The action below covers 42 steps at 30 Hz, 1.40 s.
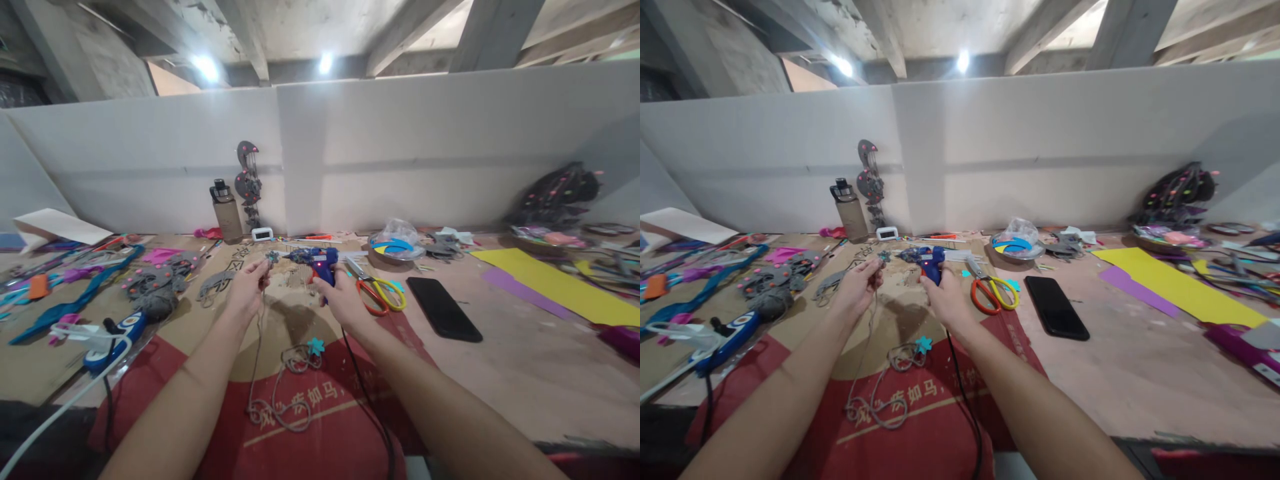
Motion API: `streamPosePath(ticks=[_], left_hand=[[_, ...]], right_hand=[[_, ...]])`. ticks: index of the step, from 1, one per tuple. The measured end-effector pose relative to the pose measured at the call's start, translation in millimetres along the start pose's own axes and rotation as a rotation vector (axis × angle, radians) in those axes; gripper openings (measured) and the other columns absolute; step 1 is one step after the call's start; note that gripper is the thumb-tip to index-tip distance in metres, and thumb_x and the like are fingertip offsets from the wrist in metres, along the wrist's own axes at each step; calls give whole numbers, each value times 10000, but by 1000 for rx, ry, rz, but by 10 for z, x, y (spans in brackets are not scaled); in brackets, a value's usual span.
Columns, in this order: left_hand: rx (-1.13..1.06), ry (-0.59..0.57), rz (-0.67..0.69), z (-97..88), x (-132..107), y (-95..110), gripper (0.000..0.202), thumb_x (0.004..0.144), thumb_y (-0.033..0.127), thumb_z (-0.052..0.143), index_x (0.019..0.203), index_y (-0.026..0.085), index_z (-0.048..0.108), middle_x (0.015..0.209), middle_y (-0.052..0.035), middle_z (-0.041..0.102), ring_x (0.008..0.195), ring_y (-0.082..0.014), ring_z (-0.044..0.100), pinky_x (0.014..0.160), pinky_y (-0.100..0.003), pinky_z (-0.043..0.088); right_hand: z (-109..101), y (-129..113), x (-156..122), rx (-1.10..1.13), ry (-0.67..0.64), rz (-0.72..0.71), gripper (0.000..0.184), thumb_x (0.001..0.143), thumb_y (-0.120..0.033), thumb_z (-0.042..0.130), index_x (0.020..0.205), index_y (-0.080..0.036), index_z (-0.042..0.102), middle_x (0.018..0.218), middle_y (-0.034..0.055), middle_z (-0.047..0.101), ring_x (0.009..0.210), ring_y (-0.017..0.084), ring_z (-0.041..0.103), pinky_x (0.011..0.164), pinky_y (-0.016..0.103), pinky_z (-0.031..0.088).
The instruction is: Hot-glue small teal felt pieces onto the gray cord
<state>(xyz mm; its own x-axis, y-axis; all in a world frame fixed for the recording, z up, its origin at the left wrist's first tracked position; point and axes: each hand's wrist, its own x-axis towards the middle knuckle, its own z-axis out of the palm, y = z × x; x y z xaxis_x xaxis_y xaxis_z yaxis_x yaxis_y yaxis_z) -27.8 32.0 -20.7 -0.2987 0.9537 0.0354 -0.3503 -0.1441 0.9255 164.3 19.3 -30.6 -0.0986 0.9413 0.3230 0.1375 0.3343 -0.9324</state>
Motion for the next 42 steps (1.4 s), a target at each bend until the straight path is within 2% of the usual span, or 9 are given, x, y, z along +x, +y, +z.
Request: streamPosePath(ticks=[4, 7, 11, 14, 17, 20, 25, 32, 42], left_hand=[[15, -17, 15, 34, -27, -5, 360, 464, 347, 820, 705, 138, 655, 627, 4, 581, 496, -51, 449, 463, -186, 332], [58, -48, 62, 72, -60, -9, 334, 505, 335, 804, 730, 143, 649, 641, 6, 588, 508, -51, 456, 488, -188, 334], [137, -75, 143, 128, -117, 8, 265, 569, 316, 769, 732, 152, 639, 631, 14, 574, 531, -67, 473, 514, -201, 334], [216, -74, 238, 174, -182, 36, 207, 612, 300, 735, 723, 155, 639, 645, 10, 584, 568, -84, 494, 561, -211, 357], [314, -77, 330, 196, -244, 61, 164, 634, 284, 713, 725, 162, 652, 683, -3, 609, 629, -107, 519, 633, -227, 388], [447, -38, 402, 186, -277, 83, 139, 639, 272, 703, 736, 175, 676, 669, -1, 606, 612, -114, 502, 608, -230, 379], [429, -16, 386, 174, -279, 113, 123, 624, 253, 708, 718, 177, 681, 654, -9, 607, 587, -121, 502, 565, -232, 380], [285, -137, 288, 193, -242, 54, 166, 647, 274, 704, 753, 160, 646, 644, 4, 584, 544, -93, 490, 522, -224, 379], [114, -171, 108, 253, -261, 45, 228, 600, 258, 746, 746, 144, 613, 607, 23, 545, 496, -65, 470, 484, -211, 341]], right_hand=[[-61, 150, 137, -79, -62, 206, 152, 731, -262, 546, 862, -187, 529, 649, -11, 581, 458, 125, 506, 452, 264, 427], [-133, 255, 167, -428, -88, 128, 89, 701, -252, 595, 726, -180, 549, 702, 44, 593, 647, 185, 570, 626, 339, 467], [-186, 255, 122, -762, 157, -47, 148, 691, -275, 631, 698, -176, 522, 901, 162, 586, 975, 298, 507, 842, 489, 387], [-108, 118, 94, -579, 200, -113, 132, 752, -304, 549, 762, -186, 491, 907, 126, 566, 945, 260, 505, 852, 474, 388], [107, -30, 73, -93, 73, -77, 176, 779, -352, 504, 843, -203, 434, 868, 55, 568, 821, 177, 544, 794, 374, 450], [362, -119, 56, 314, -72, 28, 315, 723, -333, 585, 931, -215, 380, 942, 42, 599, 896, 149, 580, 839, 340, 459], [551, -222, 74, 565, -141, 152, 412, 654, -255, 659, 935, -229, 359, 741, -45, 568, 721, 124, 609, 762, 322, 487], [531, -156, 163, 419, -21, 140, 208, 719, -322, 570, 836, -216, 435, 648, -79, 422, 470, 57, 389, 421, 180, 348], [339, -189, 111, 42, 73, -173, 154, 785, -309, 517, 862, -178, 539, 736, -3, 535, 656, 121, 477, 626, 250, 397]])
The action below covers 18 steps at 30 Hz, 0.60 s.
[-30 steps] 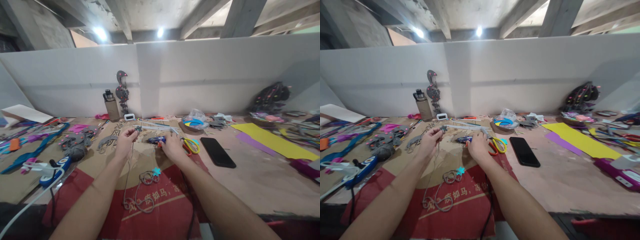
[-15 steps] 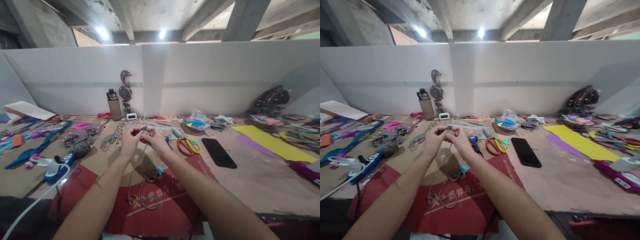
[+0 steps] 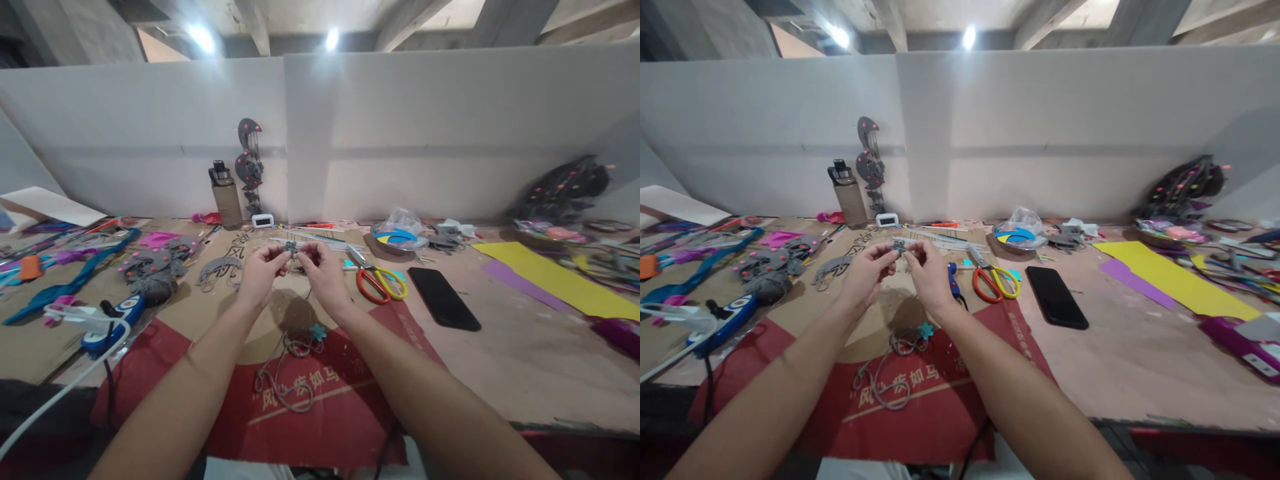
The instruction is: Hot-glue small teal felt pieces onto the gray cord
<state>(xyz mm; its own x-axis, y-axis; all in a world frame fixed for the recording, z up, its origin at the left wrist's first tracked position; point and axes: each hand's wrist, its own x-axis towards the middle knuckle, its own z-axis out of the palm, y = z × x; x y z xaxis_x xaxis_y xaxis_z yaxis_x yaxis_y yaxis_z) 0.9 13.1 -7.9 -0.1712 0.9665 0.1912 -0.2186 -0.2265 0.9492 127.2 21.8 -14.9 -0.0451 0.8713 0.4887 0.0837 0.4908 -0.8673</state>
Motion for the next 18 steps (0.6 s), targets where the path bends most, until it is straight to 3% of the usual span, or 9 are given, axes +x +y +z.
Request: streamPosePath(ticks=[7, 18], left_hand=[[35, -21, 20, -6, -10, -23, 228, 630, 268, 730, 776, 144, 607, 611, 30, 548, 499, -60, 476, 484, -203, 347], [85, -61, 35, -12, -24, -46, 224, 661, 307, 714, 783, 151, 610, 622, 25, 561, 513, -67, 493, 480, -200, 370]], right_hand=[[-28, -13, -25, -64, 8, -37, 170, 791, -330, 531, 809, -173, 594, 785, 31, 596, 731, 148, 515, 671, 268, 405], [-47, -22, -21, -189, 27, -46, 247, 858, -380, 460, 783, -175, 574, 756, 18, 580, 690, 134, 494, 638, 252, 367]])
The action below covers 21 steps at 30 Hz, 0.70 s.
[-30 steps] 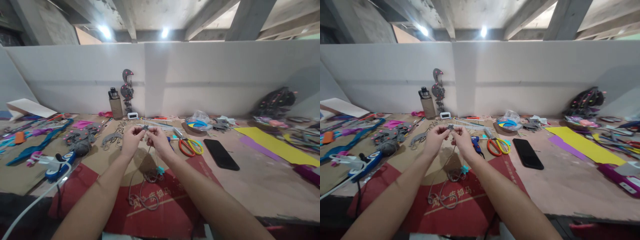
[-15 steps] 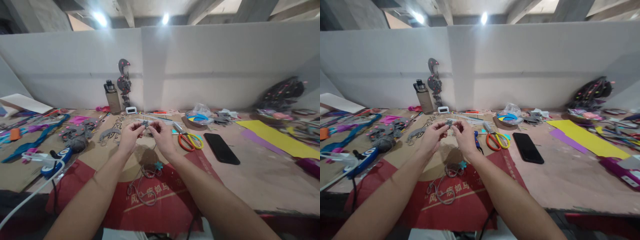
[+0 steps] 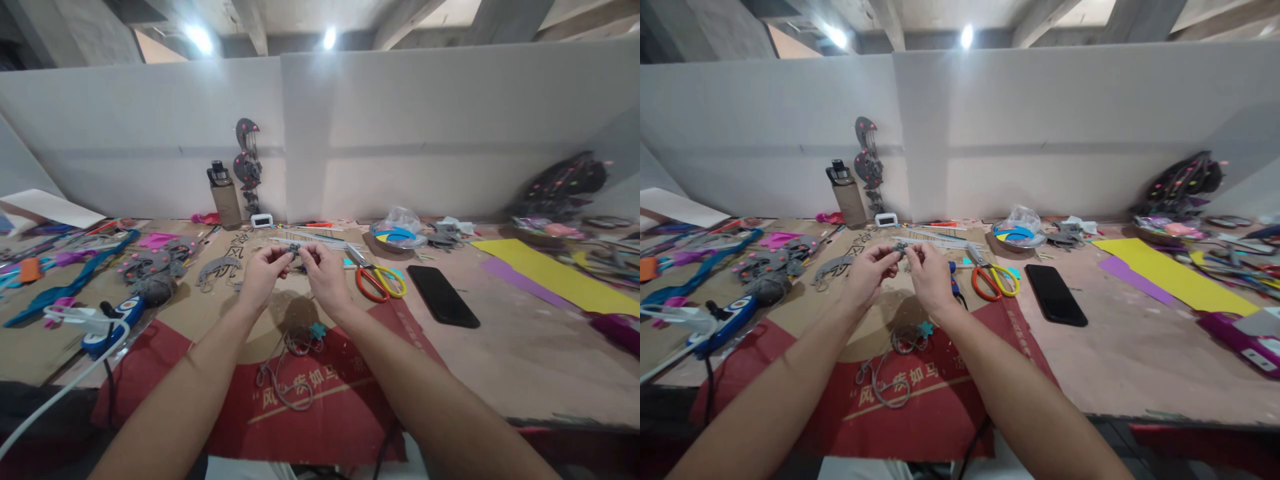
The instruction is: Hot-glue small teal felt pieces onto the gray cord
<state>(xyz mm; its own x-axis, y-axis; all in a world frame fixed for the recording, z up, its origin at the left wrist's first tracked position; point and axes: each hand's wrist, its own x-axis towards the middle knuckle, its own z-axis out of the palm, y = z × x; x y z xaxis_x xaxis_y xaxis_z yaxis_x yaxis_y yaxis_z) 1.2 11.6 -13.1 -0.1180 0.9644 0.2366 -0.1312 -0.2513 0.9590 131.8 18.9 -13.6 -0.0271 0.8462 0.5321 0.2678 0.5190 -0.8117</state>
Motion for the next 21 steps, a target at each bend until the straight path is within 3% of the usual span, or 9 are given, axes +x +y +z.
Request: streamPosePath(ticks=[21], left_hand=[[29, 4, 38, 20, -38, 30, 150, 690, 270, 670, 744, 153, 592, 595, 20, 540, 504, -74, 484, 481, -207, 377]], right_hand=[[-4, -76, -33, -173, 11, -7, 222, 836, -367, 510, 740, -185, 596, 737, 10, 606, 665, 129, 500, 623, 254, 349]])
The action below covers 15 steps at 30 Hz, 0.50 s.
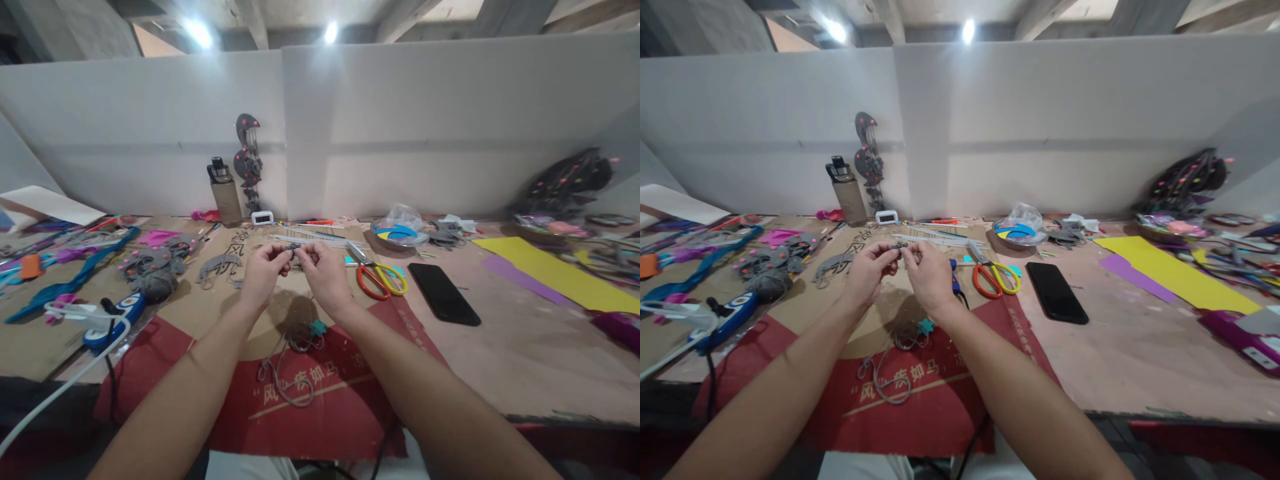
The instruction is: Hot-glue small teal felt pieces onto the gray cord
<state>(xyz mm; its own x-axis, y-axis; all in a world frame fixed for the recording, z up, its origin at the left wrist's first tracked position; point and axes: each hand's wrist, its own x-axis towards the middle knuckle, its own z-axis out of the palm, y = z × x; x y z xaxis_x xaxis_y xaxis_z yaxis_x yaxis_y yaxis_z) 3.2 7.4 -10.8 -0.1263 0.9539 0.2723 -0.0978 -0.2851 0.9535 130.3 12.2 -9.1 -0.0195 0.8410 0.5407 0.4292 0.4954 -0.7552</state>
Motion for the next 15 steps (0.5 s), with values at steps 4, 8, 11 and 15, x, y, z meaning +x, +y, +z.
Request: streamPosePath(ticks=[4, 8, 11, 15], left_hand=[[9, 0, 17, 1, 3, -6, 137, 697, 265, 659, 741, 156, 588, 593, 23, 532, 501, -73, 479, 477, -205, 378], [4, -4, 22, -2, 4, -17, 130, 697, 264, 654, 739, 159, 589, 591, 25, 526, 499, -72, 471, 471, -204, 371], [-7, 0, 11, 4, -5, -5, 127, 687, 262, 655, 726, 159, 592, 583, 25, 524, 490, -69, 460, 468, -205, 363], [-85, 2, -62, 21, -19, 35, 114, 665, 243, 654, 711, 160, 591, 562, 29, 524, 465, -64, 444, 462, -205, 348]], right_hand=[[-3, -23, 0, -21, 16, 2, 201, 824, -345, 527, 723, -184, 591, 727, 6, 602, 658, 126, 495, 629, 255, 347], [-11, -36, 6, -52, 17, -4, 187, 823, -329, 527, 723, -183, 588, 731, 9, 601, 664, 128, 493, 635, 258, 347], [-20, -43, 1, -86, 15, -24, 180, 827, -328, 523, 738, -186, 588, 745, 19, 603, 677, 136, 498, 643, 265, 349], [-26, -54, -22, -134, 30, -82, 178, 838, -342, 510, 781, -190, 581, 805, 44, 611, 724, 156, 510, 667, 279, 358]])
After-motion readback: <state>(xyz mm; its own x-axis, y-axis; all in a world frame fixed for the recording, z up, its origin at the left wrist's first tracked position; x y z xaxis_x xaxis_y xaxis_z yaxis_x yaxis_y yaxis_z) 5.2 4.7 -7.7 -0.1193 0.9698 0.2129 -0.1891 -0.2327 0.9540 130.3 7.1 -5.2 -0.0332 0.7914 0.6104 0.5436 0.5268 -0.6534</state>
